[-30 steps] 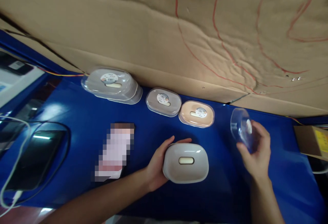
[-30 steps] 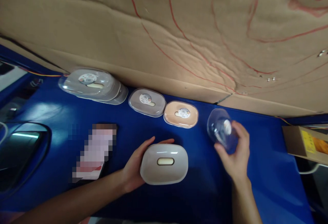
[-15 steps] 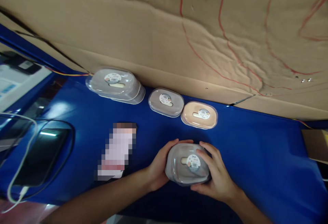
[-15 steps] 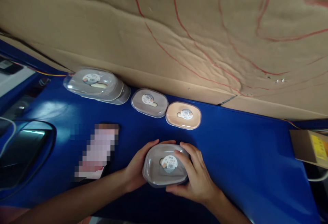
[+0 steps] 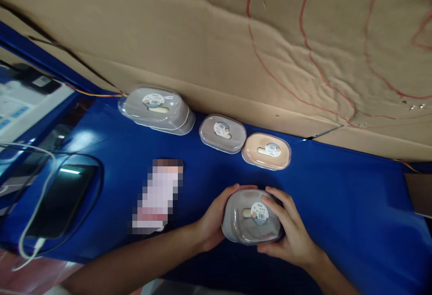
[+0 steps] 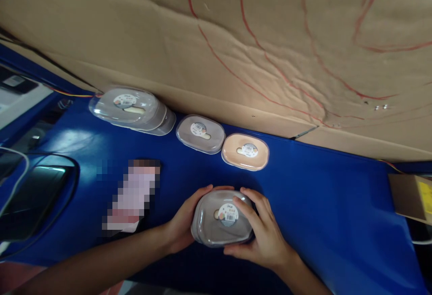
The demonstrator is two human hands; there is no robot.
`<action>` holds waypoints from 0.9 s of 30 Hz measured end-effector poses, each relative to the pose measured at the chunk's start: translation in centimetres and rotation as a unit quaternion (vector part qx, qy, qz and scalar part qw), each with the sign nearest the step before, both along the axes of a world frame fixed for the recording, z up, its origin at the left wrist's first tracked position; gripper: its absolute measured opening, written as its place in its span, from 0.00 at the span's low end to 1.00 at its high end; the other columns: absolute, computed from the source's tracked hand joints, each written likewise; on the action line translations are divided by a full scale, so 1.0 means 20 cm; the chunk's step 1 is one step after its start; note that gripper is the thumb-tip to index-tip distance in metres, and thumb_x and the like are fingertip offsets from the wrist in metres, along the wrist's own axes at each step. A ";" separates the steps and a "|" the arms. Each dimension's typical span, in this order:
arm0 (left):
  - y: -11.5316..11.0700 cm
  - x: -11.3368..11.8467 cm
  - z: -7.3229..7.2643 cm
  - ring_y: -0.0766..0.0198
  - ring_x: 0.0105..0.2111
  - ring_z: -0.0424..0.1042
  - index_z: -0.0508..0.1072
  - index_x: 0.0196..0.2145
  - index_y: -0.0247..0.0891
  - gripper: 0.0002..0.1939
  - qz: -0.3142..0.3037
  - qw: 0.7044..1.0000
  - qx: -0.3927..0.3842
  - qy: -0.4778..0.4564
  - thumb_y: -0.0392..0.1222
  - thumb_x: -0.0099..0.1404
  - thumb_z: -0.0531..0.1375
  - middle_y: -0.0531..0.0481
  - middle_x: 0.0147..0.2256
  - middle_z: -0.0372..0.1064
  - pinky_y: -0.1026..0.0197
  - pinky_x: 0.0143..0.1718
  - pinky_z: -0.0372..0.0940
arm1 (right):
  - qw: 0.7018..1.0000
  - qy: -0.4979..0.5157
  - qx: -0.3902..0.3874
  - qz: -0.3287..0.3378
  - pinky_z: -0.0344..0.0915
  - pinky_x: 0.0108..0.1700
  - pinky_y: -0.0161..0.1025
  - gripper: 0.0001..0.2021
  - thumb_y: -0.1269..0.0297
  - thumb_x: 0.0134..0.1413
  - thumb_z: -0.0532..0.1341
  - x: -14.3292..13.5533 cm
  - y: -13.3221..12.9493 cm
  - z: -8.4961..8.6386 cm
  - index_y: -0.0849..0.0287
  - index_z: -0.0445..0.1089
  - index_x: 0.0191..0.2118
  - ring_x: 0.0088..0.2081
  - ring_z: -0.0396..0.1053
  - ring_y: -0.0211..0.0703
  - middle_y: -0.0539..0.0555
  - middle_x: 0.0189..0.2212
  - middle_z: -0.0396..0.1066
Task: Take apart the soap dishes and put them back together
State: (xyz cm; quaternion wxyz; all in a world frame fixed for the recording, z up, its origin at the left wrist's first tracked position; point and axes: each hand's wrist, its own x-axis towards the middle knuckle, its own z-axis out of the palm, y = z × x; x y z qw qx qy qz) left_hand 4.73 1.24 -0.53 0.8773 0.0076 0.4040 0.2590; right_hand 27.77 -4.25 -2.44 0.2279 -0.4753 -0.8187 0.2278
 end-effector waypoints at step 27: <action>-0.03 -0.01 -0.02 0.48 0.51 0.78 0.80 0.54 0.35 0.26 -0.009 1.000 0.018 0.015 0.57 0.72 0.56 0.42 0.48 0.83 0.51 0.55 0.67 | 0.998 0.041 0.037 0.007 0.69 0.61 0.59 0.47 0.27 0.60 0.55 -0.02 -0.01 -0.04 0.52 0.54 0.75 0.64 0.64 0.65 0.66 0.66 0.57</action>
